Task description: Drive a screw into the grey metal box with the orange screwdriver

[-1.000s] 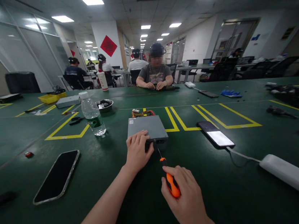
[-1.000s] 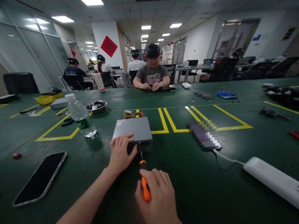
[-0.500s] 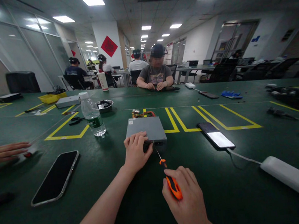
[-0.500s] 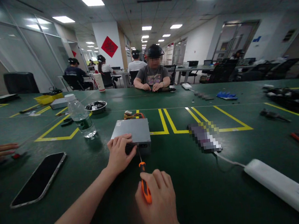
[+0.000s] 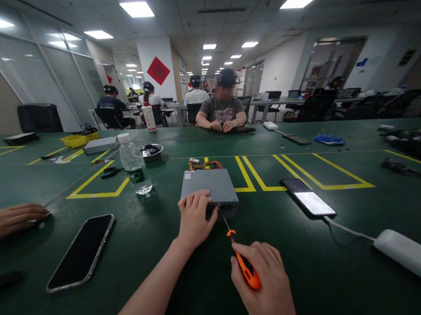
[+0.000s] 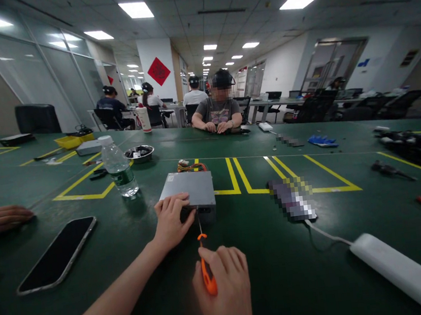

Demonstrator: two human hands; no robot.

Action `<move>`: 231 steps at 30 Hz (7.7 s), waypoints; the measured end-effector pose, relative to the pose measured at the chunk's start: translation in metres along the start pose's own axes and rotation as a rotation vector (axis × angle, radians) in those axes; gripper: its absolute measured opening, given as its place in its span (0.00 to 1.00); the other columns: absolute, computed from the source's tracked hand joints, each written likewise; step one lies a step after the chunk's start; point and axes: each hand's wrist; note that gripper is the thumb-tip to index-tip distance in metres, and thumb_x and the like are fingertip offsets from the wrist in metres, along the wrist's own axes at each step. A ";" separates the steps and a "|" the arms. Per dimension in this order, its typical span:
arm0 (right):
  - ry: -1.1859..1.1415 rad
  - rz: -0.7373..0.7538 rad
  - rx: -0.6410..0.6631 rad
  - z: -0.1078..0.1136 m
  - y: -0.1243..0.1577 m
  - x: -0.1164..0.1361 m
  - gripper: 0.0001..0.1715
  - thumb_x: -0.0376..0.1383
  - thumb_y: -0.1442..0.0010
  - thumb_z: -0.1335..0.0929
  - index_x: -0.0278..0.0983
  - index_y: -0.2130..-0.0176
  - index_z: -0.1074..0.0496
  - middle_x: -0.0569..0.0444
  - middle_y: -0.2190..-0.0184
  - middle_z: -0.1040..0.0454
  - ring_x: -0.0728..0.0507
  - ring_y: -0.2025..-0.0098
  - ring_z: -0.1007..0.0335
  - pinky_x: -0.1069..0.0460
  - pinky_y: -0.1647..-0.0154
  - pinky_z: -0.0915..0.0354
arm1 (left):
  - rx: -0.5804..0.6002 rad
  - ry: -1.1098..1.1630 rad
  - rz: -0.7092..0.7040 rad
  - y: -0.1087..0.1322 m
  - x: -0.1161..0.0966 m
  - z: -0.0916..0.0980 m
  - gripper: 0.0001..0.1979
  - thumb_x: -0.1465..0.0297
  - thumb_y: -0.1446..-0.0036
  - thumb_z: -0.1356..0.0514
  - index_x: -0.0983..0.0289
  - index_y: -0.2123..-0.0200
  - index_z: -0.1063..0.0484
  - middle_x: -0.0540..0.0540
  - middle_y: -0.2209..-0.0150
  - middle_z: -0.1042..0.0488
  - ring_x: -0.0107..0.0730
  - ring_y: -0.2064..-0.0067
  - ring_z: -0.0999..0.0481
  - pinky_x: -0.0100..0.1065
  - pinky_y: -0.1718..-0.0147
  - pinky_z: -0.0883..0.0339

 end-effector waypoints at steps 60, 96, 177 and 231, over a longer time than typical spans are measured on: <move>0.059 -0.018 -0.113 0.014 0.010 -0.023 0.08 0.35 0.39 0.38 0.37 0.58 0.35 0.54 0.70 0.30 0.47 0.69 0.31 0.50 0.67 0.34 | 0.008 -0.011 -0.011 -0.001 -0.001 0.002 0.07 0.67 0.46 0.43 0.59 0.62 0.36 0.54 0.51 0.29 0.39 0.50 0.33 0.43 0.54 0.48; 0.017 -0.258 0.016 0.009 0.015 -0.015 0.18 0.48 0.42 0.37 0.38 0.58 0.36 0.53 0.69 0.30 0.45 0.69 0.32 0.50 0.70 0.36 | -0.006 -0.025 -0.019 -0.001 -0.002 0.001 0.06 0.67 0.45 0.44 0.59 0.63 0.36 0.55 0.52 0.28 0.40 0.51 0.33 0.44 0.55 0.48; 0.032 -0.023 0.051 0.003 0.015 -0.010 0.11 0.34 0.39 0.40 0.38 0.55 0.37 0.53 0.68 0.32 0.45 0.67 0.34 0.49 0.66 0.37 | -0.002 -0.014 -0.007 -0.001 -0.001 0.001 0.07 0.67 0.46 0.43 0.59 0.63 0.36 0.54 0.51 0.29 0.40 0.50 0.33 0.44 0.54 0.48; -0.035 -0.214 -0.001 -0.001 0.015 0.001 0.17 0.45 0.37 0.42 0.37 0.54 0.38 0.50 0.66 0.29 0.44 0.67 0.31 0.51 0.71 0.34 | -0.012 -0.018 -0.011 -0.001 -0.002 0.001 0.07 0.67 0.46 0.43 0.59 0.63 0.36 0.54 0.52 0.28 0.39 0.50 0.33 0.44 0.55 0.48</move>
Point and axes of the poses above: each hand's wrist, its own y-axis away from the middle knuckle, its own z-axis out of the back of the hand, x = y × z
